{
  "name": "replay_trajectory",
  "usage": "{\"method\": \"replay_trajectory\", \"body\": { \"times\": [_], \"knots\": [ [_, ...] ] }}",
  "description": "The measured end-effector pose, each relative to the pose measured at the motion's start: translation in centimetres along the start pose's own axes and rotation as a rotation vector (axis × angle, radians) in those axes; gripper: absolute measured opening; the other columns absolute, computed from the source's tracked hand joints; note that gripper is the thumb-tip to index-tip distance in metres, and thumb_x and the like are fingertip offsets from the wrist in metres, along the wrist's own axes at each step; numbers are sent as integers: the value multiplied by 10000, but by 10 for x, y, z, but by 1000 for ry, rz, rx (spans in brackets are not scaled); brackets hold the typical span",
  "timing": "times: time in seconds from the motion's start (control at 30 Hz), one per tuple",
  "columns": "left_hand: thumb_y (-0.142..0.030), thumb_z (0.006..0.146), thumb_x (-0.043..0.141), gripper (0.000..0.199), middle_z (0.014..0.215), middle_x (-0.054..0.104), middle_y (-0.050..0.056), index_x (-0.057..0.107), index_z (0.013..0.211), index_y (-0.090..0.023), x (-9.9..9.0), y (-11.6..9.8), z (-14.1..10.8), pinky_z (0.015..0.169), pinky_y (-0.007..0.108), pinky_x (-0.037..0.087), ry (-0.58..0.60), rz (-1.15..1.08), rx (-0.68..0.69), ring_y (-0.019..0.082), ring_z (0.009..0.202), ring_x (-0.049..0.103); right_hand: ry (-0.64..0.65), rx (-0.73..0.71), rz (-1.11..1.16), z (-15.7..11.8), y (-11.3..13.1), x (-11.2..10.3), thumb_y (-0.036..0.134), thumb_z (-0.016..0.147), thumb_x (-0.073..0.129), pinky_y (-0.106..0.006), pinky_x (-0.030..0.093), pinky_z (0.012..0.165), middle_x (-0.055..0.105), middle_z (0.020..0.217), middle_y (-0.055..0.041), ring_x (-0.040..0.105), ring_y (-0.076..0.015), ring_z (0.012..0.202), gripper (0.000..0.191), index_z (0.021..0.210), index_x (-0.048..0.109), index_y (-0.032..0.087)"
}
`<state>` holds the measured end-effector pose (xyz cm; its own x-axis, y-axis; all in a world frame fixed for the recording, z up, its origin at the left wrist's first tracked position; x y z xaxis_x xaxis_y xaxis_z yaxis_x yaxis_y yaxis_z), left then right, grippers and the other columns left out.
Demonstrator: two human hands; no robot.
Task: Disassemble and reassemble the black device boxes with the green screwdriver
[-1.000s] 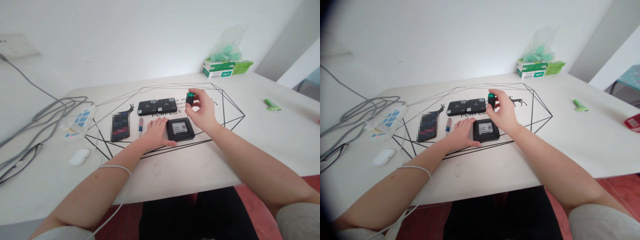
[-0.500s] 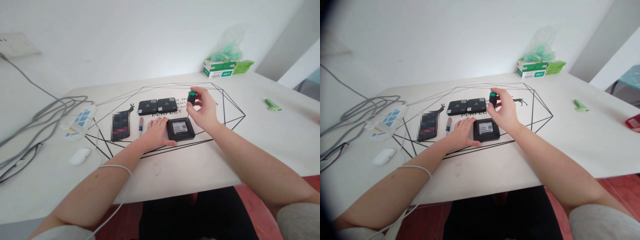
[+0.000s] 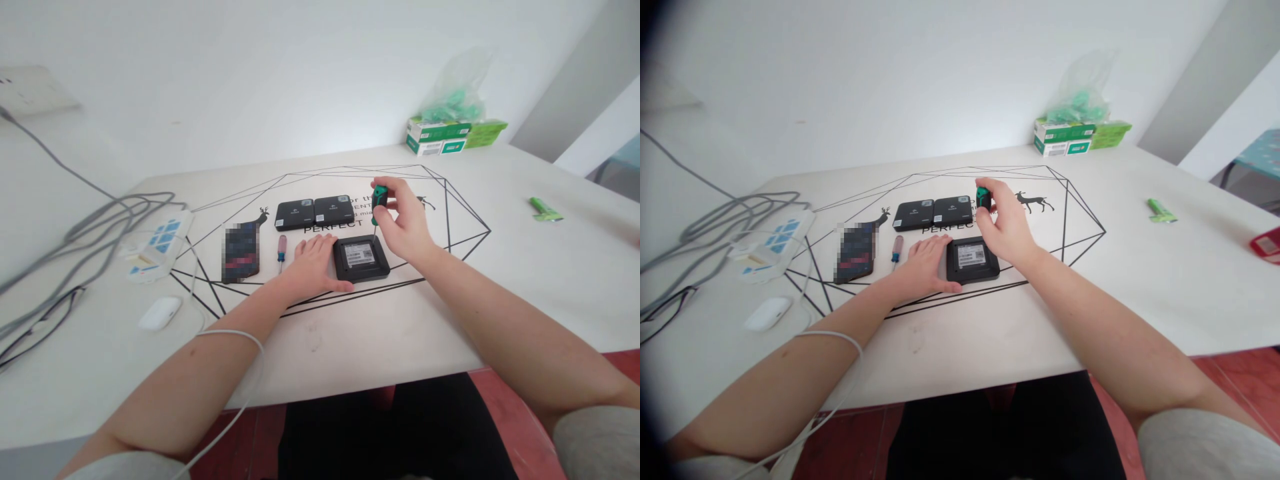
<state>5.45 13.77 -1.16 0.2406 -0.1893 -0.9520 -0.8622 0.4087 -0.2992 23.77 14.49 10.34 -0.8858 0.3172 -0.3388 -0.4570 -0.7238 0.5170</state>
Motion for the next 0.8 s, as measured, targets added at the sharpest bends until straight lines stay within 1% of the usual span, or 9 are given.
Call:
{"method": "replay_trajectory", "body": {
  "times": [0.13, 0.23, 0.33, 0.4, 0.47, 0.53, 0.63, 0.73, 0.8],
  "knots": [
    [-846, 727, 728, 1243, 1726, 308, 256, 286, 1645, -134, 0, 0, 1, 1303, 652, 136, -5, 11, 4, 457, 1622, 220, -47, -39, -74, 1, 2, -4, 382, 884, 741, -396, 643, 727, 615, 1115, -78, 659, -231, 958, 408, 1254, 607, 273],
    [-851, 725, 728, 1261, 1727, 304, 258, 274, 1649, -123, 1, 1, 1, 1306, 648, 132, 2, 16, -5, 457, 1622, 221, -65, -53, -59, -1, 0, -3, 349, 902, 711, -383, 624, 696, 615, 1115, -63, 634, -197, 859, 413, 1286, 574, 286],
    [-843, 733, 729, 1254, 1737, 285, 257, 265, 1653, -129, 2, 2, 0, 1310, 642, 121, 11, 20, -16, 448, 1629, 210, -85, -52, -12, -3, -1, -4, 300, 925, 633, -396, 631, 732, 656, 1163, -72, 662, -217, 923, 433, 1348, 541, 289],
    [-839, 737, 730, 1250, 1743, 272, 252, 260, 1656, -134, 3, 1, 0, 1310, 645, 117, 18, 18, -16, 444, 1635, 194, -74, -40, 23, -3, -1, -4, 264, 947, 575, -407, 640, 777, 684, 1180, -75, 683, -233, 998, 386, 1332, 559, 287],
    [-839, 737, 729, 1252, 1744, 272, 250, 259, 1656, -131, 2, 1, 0, 1311, 646, 114, 18, 15, -13, 445, 1635, 193, -68, -44, 28, -3, 2, -4, 263, 961, 566, -408, 642, 788, 695, 1174, -76, 689, -237, 1018, 334, 1293, 586, 283],
    [-843, 737, 725, 1252, 1741, 278, 250, 263, 1654, -127, 1, 1, 0, 1313, 643, 112, 14, 12, -11, 445, 1634, 197, -77, -63, -9, -2, 6, -6, 306, 940, 642, -397, 637, 753, 674, 1165, -78, 682, -232, 985, 322, 1260, 608, 277],
    [-853, 734, 717, 1242, 1739, 286, 248, 277, 1649, -138, 0, 0, 0, 1311, 644, 118, 16, 7, -13, 448, 1631, 201, -79, -72, -66, 0, 5, -6, 342, 865, 767, -372, 621, 685, 615, 1130, -66, 646, -199, 879, 406, 1241, 626, 277],
    [-843, 736, 721, 1232, 1742, 283, 244, 278, 1650, -145, 1, 0, 0, 1310, 649, 120, 17, 9, -16, 451, 1632, 200, -70, -45, -65, -1, -1, -2, 313, 869, 751, -354, 610, 652, 599, 1085, -45, 609, -163, 784, 427, 1270, 605, 290],
    [-832, 739, 726, 1236, 1744, 279, 244, 270, 1653, -138, 1, 0, 0, 1312, 648, 114, 16, 12, -17, 447, 1635, 194, -73, -29, -42, -2, -5, -1, 286, 878, 707, -351, 612, 647, 623, 1100, -50, 624, -169, 795, 460, 1316, 565, 292]
  ]
}}
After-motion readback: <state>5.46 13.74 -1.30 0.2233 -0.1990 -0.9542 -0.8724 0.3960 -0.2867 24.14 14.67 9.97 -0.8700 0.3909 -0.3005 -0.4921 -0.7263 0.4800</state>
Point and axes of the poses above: each hand's wrist, its own z-axis towards the middle knuckle, its own x-axis out of the palm, y = z × x, the point moved 10 cm from there along z, towards the middle knuckle
